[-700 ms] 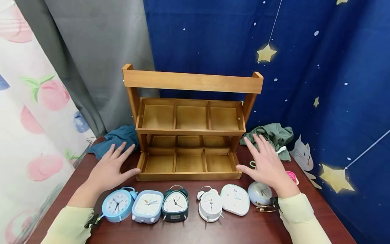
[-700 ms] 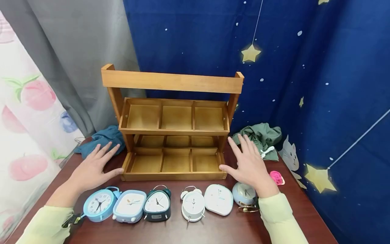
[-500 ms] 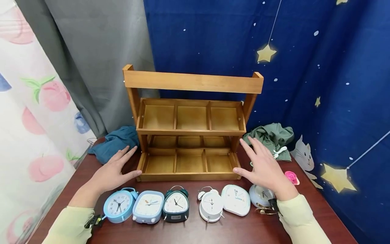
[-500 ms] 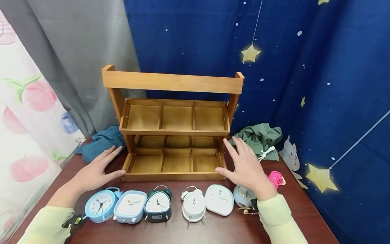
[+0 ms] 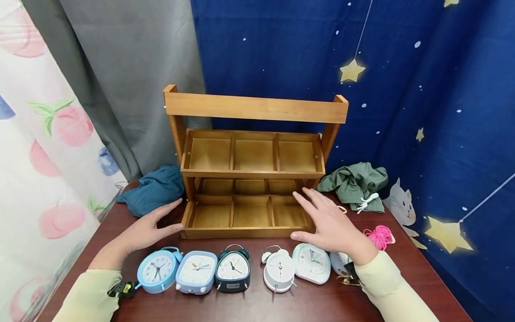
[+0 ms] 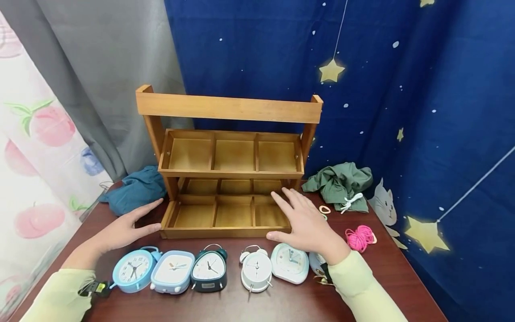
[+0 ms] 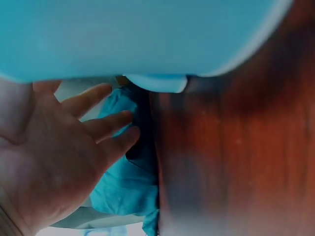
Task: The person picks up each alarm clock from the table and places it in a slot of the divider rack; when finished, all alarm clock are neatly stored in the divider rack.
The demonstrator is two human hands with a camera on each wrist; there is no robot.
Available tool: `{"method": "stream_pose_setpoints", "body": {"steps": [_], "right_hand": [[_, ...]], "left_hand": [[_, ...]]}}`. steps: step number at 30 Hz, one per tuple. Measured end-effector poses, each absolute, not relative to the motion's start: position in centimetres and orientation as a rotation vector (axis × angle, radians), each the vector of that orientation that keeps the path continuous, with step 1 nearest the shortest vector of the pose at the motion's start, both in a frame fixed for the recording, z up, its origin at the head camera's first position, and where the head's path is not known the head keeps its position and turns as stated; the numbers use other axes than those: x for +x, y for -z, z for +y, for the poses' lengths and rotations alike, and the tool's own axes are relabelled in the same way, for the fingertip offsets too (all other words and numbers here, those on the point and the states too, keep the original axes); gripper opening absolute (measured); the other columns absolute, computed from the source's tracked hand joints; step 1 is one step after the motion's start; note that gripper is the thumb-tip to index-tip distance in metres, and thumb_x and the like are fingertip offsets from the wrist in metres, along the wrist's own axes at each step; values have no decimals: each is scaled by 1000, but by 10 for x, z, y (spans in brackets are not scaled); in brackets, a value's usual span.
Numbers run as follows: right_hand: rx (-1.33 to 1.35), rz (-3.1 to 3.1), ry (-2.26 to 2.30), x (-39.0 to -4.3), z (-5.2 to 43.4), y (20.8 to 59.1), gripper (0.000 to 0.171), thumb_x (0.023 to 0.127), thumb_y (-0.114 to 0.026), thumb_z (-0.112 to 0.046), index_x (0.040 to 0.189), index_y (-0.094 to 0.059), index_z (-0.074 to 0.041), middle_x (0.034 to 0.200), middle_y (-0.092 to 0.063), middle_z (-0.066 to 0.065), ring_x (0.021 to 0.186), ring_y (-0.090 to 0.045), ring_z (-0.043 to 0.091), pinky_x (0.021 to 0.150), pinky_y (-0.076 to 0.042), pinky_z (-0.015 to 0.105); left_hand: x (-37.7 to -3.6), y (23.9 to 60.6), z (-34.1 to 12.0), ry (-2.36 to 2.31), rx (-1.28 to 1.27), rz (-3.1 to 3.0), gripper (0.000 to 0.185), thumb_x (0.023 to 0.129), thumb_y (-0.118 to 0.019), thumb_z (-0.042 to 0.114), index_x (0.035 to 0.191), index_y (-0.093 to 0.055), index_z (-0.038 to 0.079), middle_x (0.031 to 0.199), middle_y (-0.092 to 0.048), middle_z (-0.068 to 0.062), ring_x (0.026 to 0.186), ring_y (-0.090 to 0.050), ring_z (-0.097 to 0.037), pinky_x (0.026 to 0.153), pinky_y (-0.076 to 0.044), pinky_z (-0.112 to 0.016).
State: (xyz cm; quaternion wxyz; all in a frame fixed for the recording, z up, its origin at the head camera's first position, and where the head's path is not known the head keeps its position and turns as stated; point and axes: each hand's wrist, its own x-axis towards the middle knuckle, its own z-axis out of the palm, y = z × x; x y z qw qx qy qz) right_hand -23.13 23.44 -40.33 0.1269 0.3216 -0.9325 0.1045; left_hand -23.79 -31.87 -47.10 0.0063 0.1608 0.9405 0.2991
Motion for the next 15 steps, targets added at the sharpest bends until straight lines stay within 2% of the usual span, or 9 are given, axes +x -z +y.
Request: {"method": "stream_pose_setpoints", "body": {"steps": [5,11,15], "right_hand": [[1050,-2735,-252,-232,221,402,108,95,-67,-83,177,-34,-21,179,-33,20,163,-34,44,127,-35,67],[1189,-2752,-200,-233,204,399,107,95,-70,-82,177,-34,-23,178,-35,17,162,-38,40,129,-34,64],[1283,-2762,-194,-233,189,394,108,95,-66,-84,177,-33,-23,178,-37,15,159,-43,39,126,-38,63]], "left_hand": [[-241,476,-323,-971,502,2902,86,107,-72,55,177,-34,24,176,-35,-25,158,-34,-56,117,-36,-82],[-243,479,-325,-1034,552,2858,83,107,-74,48,176,-37,21,177,-36,-23,159,-34,-55,116,-37,-81],[-244,481,-324,-1068,564,2836,83,107,-75,46,176,-38,19,177,-36,-23,160,-33,-54,117,-37,-81]]}}
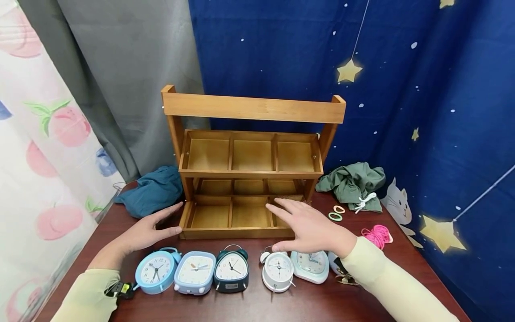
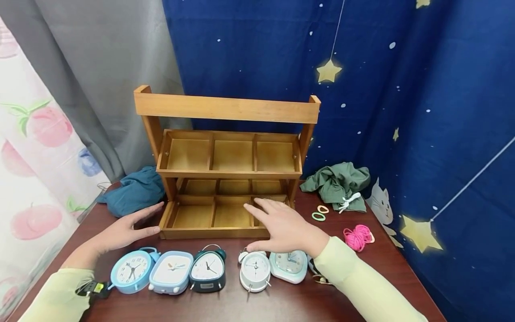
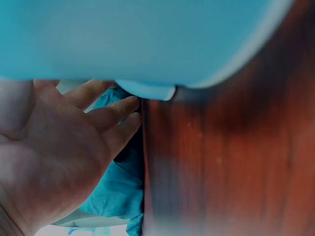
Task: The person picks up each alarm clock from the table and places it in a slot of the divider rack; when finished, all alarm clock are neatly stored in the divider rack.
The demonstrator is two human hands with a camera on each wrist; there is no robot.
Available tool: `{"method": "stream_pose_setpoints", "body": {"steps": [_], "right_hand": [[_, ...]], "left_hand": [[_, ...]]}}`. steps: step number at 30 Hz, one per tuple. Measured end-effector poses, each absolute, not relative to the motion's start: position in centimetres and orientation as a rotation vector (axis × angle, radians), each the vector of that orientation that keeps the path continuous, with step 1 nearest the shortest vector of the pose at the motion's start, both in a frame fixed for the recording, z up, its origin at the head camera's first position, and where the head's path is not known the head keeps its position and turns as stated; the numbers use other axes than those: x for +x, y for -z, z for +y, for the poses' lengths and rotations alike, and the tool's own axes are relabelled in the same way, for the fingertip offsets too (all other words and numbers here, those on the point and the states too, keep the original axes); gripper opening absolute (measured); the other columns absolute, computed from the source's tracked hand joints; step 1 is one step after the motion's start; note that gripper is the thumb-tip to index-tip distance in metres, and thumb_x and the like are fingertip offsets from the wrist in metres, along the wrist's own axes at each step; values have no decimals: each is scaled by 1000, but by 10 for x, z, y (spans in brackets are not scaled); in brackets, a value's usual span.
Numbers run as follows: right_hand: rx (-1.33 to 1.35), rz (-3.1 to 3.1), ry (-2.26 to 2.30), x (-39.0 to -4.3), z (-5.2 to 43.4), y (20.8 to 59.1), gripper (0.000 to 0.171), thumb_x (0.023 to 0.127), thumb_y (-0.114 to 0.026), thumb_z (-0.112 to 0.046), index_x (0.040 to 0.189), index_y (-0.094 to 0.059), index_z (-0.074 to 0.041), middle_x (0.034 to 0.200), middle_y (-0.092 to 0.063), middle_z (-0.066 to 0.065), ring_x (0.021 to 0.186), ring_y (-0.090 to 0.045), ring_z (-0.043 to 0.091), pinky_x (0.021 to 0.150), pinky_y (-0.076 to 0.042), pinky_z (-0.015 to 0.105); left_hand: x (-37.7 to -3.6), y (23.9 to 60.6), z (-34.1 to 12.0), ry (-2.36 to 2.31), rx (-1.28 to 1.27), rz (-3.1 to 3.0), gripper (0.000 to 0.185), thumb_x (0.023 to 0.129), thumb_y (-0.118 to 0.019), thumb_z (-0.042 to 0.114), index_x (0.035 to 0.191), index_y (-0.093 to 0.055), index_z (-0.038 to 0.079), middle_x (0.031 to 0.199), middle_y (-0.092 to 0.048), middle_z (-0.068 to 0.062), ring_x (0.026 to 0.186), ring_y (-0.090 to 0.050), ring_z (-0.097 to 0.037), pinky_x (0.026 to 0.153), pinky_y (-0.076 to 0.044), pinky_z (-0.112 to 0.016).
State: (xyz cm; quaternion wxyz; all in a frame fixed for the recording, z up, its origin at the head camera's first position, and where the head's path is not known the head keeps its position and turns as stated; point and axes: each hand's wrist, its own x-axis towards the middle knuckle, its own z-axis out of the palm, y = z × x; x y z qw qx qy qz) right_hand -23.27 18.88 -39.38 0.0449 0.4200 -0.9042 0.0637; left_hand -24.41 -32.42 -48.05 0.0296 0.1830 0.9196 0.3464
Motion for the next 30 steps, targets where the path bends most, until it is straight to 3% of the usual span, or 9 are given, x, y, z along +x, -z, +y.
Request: {"method": "stream_pose_setpoints", "body": {"steps": [9,19,30], "right_hand": [[1436,-2903,-227,-231,152,391,108,95,-60,-89,179,-26,-31,179,-36,6,158,-46,30,126,-41,54],[1553,-2878,-209,-231,119,397,107,95,-62,-87,179,-28,-28,174,-44,3,149,-55,24,119,-49,48],[1694,-2847,-176,-224,74,406,107,97,-61,-85,179,-28,-23,170,-48,0,150,-53,16,123,-46,43]], "left_hand": [[-246,483,-322,-1074,532,2816,86,105,-78,49,175,-40,18,176,-36,-27,159,-32,-56,118,-34,-82],[-248,487,-318,-1080,566,2791,82,104,-78,50,173,-44,19,175,-40,-23,159,-34,-54,118,-32,-83],[-249,490,-317,-1039,568,2806,79,105,-77,51,171,-48,16,172,-44,-23,157,-39,-53,117,-36,-81]]}}
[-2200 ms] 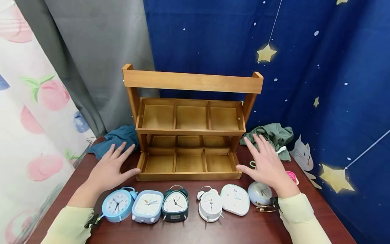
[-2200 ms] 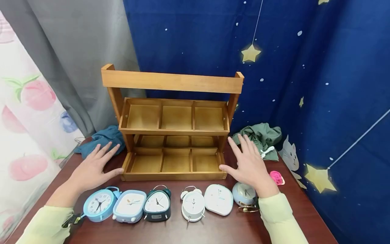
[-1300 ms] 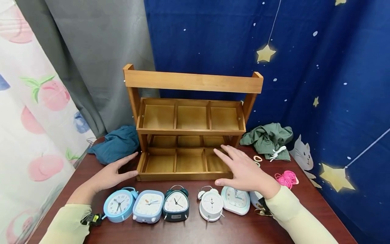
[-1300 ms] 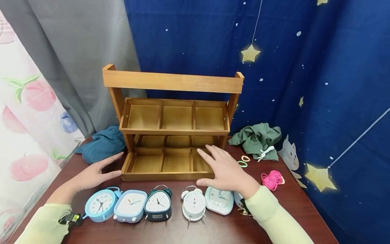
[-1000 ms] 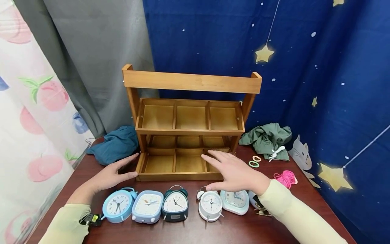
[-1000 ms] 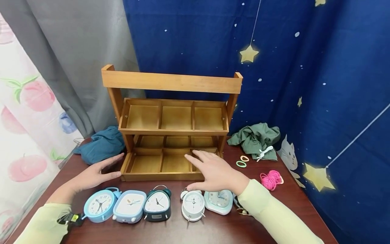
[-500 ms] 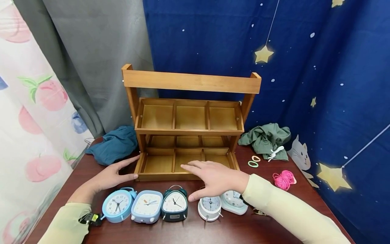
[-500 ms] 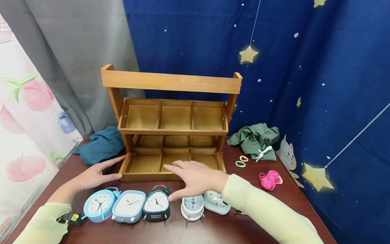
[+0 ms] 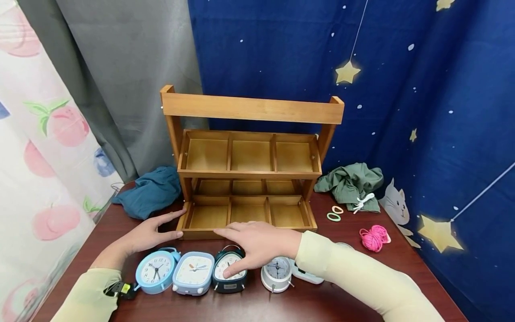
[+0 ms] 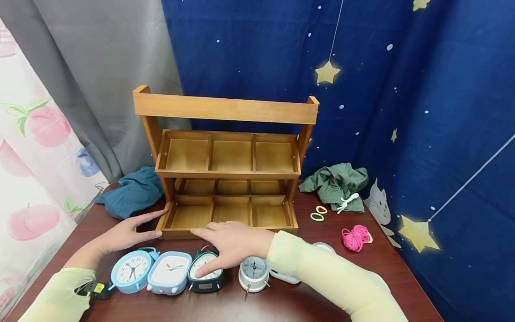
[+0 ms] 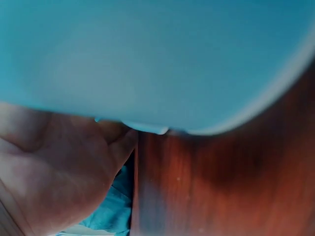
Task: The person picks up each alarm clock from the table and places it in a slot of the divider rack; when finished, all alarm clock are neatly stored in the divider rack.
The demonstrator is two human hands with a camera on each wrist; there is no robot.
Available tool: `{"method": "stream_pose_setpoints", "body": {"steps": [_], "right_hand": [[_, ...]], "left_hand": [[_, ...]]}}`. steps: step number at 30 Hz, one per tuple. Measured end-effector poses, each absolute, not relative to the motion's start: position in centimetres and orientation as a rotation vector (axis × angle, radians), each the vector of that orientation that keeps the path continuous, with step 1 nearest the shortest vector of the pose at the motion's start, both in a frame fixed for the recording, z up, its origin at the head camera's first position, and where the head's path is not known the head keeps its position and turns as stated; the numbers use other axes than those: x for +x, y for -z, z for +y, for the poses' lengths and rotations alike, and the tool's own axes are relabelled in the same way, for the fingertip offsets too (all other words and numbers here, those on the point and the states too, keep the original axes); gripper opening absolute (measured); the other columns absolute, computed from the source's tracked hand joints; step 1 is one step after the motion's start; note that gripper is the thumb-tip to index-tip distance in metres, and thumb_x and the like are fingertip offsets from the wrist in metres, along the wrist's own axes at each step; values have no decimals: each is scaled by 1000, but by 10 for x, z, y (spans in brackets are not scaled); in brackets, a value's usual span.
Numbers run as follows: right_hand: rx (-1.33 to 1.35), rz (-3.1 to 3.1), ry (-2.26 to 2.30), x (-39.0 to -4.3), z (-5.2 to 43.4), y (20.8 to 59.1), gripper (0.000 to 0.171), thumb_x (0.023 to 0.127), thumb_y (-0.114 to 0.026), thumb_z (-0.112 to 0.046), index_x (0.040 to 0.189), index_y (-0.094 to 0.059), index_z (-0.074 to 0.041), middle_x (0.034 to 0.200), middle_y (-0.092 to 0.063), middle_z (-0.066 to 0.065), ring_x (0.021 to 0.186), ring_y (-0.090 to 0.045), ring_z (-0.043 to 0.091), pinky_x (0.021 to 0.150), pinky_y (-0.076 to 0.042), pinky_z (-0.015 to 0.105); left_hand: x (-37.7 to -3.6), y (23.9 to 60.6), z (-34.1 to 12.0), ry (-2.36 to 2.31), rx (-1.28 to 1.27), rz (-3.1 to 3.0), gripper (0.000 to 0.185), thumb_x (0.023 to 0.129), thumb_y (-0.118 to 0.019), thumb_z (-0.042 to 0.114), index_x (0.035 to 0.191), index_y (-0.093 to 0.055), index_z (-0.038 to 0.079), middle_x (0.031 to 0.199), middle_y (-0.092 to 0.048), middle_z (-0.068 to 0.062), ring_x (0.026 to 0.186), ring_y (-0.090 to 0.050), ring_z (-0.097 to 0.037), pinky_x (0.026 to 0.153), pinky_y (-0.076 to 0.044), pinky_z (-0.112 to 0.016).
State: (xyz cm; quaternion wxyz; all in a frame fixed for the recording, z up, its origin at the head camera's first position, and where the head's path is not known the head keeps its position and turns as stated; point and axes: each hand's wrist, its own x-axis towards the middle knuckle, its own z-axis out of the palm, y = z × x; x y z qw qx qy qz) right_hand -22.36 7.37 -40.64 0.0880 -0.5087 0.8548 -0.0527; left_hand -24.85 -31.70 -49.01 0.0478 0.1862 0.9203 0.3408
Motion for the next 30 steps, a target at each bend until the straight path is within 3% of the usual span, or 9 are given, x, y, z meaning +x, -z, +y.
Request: {"method": "stream_pose_setpoints", "body": {"steps": [4,15,30], "right_hand": [[-1510,2529,121,-221,58,411,110,96,-60,-87,178,-29,-22,172,-47,0,153,-50,13,124,-44,40],[-1423,2490,78,-213,24,415,112,92,-63,-89,177,-33,-21,164,-54,-3,145,-55,8,114,-50,29],[-1321,2554,-57,-200,-8,434,118,86,-65,-94,172,-42,-17,150,-65,-2,131,-63,10,105,-54,28]], "left_hand": [[-249,492,-318,-1037,568,2803,78,105,-76,51,171,-49,17,172,-45,-22,157,-40,-52,117,-37,-81],[-249,490,-318,-1062,546,2778,77,106,-75,52,171,-48,19,169,-50,-22,154,-46,-51,115,-42,-78],[-248,490,-319,-1076,542,2774,77,106,-75,52,171,-49,20,167,-53,-21,154,-47,-49,115,-42,-76]]}}
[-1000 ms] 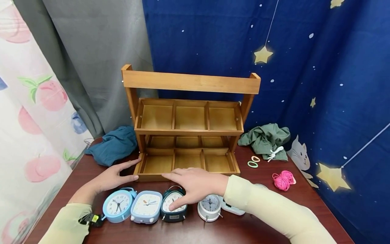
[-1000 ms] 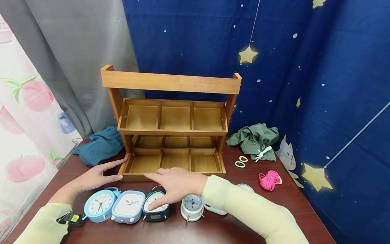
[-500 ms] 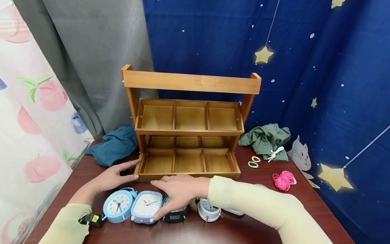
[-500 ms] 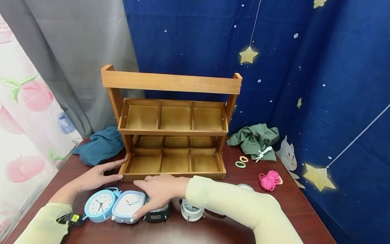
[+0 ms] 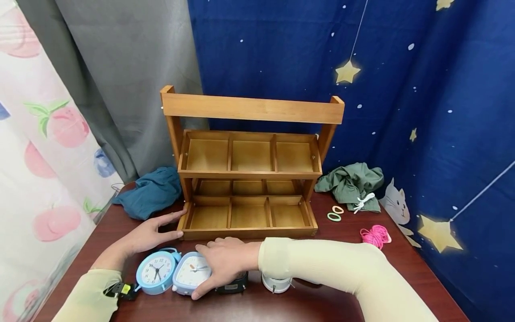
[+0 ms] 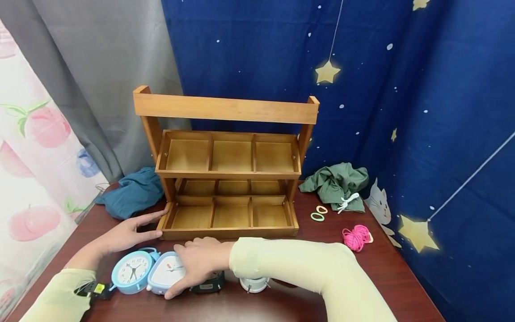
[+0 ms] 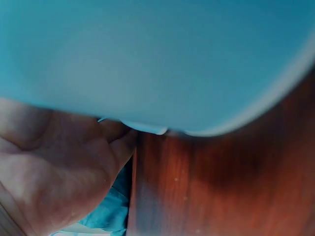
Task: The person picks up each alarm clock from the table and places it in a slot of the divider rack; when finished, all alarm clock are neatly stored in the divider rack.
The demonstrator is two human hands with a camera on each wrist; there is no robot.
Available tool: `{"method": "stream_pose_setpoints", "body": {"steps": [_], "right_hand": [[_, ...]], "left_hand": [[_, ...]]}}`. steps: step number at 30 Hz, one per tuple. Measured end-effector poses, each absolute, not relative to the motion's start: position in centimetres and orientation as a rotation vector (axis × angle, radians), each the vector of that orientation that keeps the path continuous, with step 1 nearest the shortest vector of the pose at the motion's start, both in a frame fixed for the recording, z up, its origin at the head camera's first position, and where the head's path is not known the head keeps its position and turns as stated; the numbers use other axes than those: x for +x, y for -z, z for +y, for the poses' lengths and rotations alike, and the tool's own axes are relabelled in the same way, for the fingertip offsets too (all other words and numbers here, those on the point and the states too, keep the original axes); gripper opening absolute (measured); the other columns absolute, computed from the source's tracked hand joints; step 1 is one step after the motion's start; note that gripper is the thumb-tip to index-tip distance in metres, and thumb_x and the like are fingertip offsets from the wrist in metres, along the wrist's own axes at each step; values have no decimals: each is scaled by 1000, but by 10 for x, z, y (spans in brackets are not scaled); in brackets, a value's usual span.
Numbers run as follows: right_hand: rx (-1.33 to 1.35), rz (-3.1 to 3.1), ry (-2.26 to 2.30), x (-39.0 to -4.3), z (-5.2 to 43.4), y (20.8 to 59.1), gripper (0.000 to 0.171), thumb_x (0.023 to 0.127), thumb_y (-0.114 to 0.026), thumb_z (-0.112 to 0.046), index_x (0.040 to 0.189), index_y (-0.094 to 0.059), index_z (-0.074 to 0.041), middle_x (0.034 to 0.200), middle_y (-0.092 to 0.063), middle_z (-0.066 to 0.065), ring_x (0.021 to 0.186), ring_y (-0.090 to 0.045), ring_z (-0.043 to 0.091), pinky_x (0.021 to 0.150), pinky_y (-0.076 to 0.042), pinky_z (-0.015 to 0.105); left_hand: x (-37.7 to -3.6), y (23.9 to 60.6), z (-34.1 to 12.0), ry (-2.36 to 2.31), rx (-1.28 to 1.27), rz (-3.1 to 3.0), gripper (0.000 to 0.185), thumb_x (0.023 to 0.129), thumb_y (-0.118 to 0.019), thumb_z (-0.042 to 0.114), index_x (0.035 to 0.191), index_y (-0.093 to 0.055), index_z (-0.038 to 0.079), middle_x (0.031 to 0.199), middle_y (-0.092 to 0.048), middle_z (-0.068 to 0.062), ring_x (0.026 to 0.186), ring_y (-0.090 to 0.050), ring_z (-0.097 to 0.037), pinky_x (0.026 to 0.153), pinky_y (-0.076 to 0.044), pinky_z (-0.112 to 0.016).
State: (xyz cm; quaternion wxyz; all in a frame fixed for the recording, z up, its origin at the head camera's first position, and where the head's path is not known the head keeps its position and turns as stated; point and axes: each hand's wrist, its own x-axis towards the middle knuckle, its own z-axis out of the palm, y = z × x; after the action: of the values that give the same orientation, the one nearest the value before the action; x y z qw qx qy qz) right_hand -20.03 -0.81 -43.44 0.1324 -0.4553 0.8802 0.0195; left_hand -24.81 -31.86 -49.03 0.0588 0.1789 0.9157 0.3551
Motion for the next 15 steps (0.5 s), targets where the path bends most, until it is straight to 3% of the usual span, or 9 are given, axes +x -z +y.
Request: {"method": "stream_pose_setpoints", "body": {"steps": [7,10,15], "right_hand": [[-1307,2512,18,-201,-17,436,112,87,-74,-85,169,-45,-14,145,-65,-5,122,-60,7,100,-50,23],[-1295,2499,79,-200,-19,436,106,85,-83,-76,165,-49,-16,134,-66,-9,115,-59,5,95,-50,22],[-1292,2522,138,-198,-14,436,105,82,-92,-64,165,-49,-17,132,-64,-11,116,-59,2,98,-51,22]], "left_hand": [[-247,489,-318,-1092,535,2759,77,106,-76,51,171,-49,19,167,-52,-20,154,-46,-49,116,-42,-76],[-247,489,-318,-1091,535,2759,77,106,-76,50,170,-49,18,167,-52,-21,154,-46,-49,116,-42,-76],[-248,490,-317,-1094,530,2761,77,105,-76,50,170,-49,19,168,-52,-21,154,-46,-49,116,-43,-75]]}}
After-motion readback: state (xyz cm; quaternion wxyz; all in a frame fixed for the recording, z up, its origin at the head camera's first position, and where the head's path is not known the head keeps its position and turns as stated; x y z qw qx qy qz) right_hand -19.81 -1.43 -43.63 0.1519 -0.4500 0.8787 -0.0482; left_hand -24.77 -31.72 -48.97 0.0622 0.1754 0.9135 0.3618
